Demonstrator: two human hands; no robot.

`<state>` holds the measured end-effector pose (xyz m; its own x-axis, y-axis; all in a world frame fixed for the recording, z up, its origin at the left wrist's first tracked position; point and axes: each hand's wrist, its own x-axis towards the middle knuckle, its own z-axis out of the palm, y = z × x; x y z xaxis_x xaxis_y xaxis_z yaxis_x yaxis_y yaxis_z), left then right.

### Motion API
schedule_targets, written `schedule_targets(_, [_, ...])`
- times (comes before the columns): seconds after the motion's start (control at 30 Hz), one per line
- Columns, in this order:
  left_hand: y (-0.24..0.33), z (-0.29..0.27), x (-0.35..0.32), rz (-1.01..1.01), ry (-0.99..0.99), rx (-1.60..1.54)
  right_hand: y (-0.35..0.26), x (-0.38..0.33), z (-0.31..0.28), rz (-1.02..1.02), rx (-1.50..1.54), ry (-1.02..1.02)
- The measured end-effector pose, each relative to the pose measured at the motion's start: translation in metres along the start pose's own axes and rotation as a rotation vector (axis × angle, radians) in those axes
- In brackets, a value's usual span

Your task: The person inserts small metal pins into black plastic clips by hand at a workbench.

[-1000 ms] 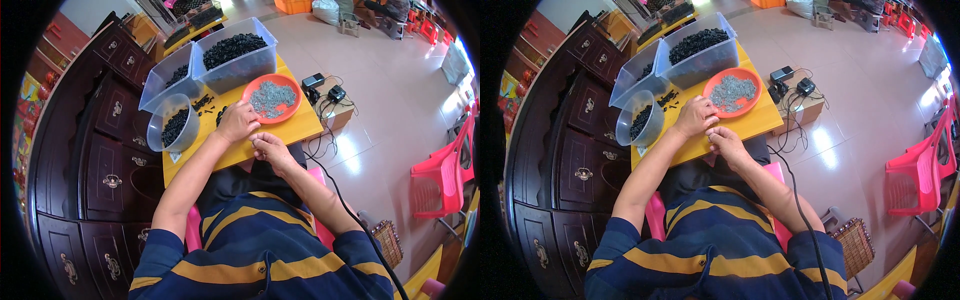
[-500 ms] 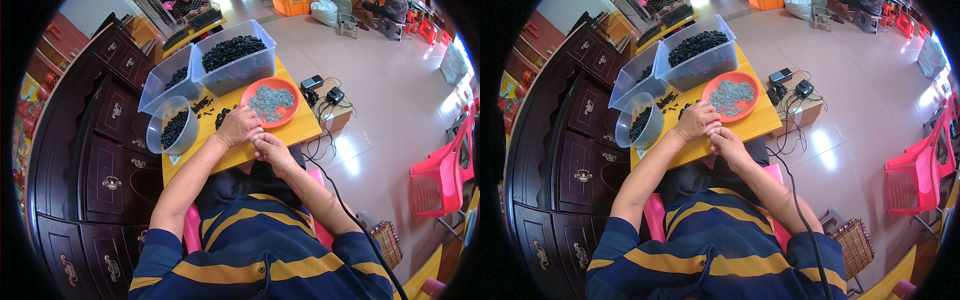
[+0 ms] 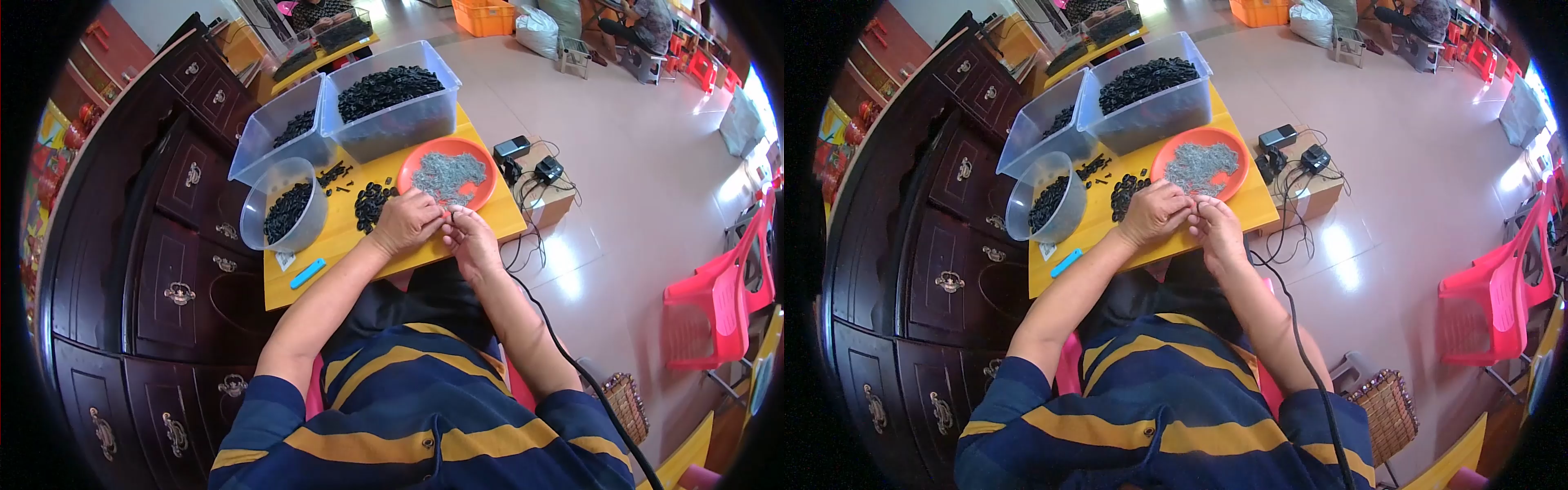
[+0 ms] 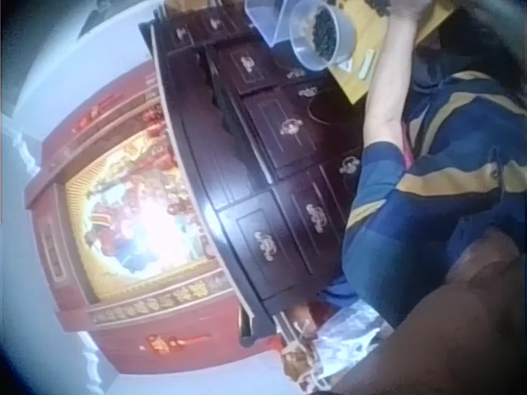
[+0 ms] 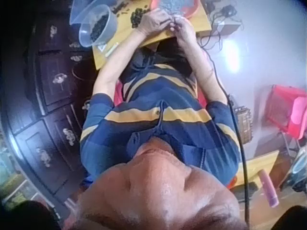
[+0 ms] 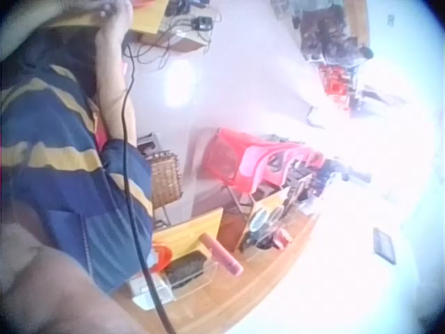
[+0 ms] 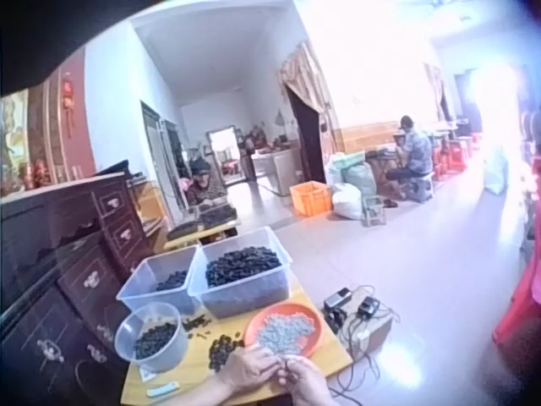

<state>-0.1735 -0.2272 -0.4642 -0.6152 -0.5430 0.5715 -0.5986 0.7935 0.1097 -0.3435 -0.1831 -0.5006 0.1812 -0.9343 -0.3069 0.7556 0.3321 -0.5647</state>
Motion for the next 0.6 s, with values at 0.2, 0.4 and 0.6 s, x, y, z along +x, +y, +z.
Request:
schedule_targets(0.2, [0.001, 0.002, 0.002, 0.027, -0.008, 0.003, 0.001, 0.005, -0.003, 0.037, 0.062, 0.025])
schedule_targets(0.4, [0.004, 0.000, -0.001, 0.056, -0.011, 0.024, 0.001, 0.002, -0.003, 0.027, 0.038, 0.004])
schedule_targets(0.6, [0.035, -0.013, -0.029, -0.431, 0.355, -0.456, 0.004, -0.006, 0.007, 0.015, -0.048, -0.028])
